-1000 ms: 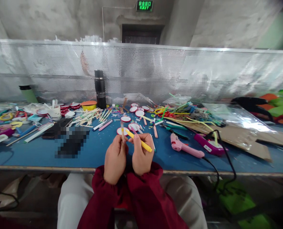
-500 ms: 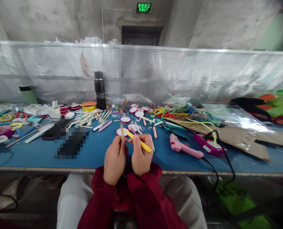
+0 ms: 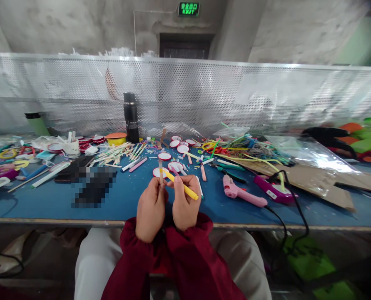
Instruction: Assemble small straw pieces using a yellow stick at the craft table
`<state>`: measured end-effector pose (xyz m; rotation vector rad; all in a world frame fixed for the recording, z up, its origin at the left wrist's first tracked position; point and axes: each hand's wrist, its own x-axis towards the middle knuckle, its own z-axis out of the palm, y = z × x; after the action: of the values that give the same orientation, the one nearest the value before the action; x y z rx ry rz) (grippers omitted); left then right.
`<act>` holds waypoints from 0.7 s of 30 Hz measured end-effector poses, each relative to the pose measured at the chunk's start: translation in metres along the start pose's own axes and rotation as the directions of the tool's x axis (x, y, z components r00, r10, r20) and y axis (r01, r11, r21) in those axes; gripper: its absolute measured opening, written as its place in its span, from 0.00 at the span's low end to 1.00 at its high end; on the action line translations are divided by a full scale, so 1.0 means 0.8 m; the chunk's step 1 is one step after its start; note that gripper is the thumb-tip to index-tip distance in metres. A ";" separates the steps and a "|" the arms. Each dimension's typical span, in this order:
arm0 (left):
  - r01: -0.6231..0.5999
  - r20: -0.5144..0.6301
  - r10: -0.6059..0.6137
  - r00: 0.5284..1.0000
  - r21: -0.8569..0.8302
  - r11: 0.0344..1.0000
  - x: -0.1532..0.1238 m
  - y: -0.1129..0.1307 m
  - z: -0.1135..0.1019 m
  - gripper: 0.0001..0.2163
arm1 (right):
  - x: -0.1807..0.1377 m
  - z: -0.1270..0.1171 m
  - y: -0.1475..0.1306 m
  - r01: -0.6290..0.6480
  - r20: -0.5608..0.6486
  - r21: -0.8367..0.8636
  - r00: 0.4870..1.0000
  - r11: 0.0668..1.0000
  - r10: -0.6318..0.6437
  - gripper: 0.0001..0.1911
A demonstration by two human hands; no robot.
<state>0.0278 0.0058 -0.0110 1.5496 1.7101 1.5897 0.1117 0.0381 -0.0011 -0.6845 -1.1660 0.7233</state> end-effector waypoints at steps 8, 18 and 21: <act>-0.004 -0.001 0.004 1.000 -0.012 1.000 0.000 0.002 -0.001 0.13 | -0.001 0.000 0.003 -0.008 -0.027 0.004 1.000 1.000 0.008 0.15; 0.006 -0.002 -0.006 1.000 -0.038 0.999 0.000 -0.001 0.000 0.12 | -0.001 -0.001 -0.006 0.012 0.091 0.049 0.996 0.999 -0.017 0.13; 0.011 0.000 -0.011 1.000 -0.045 0.999 0.000 -0.001 0.000 0.13 | -0.001 -0.001 -0.004 0.008 0.072 0.027 0.997 1.000 -0.010 0.13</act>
<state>0.0273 0.0061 -0.0115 1.5162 1.6681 1.6114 0.1125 0.0358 0.0007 -0.6351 -1.2224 0.7601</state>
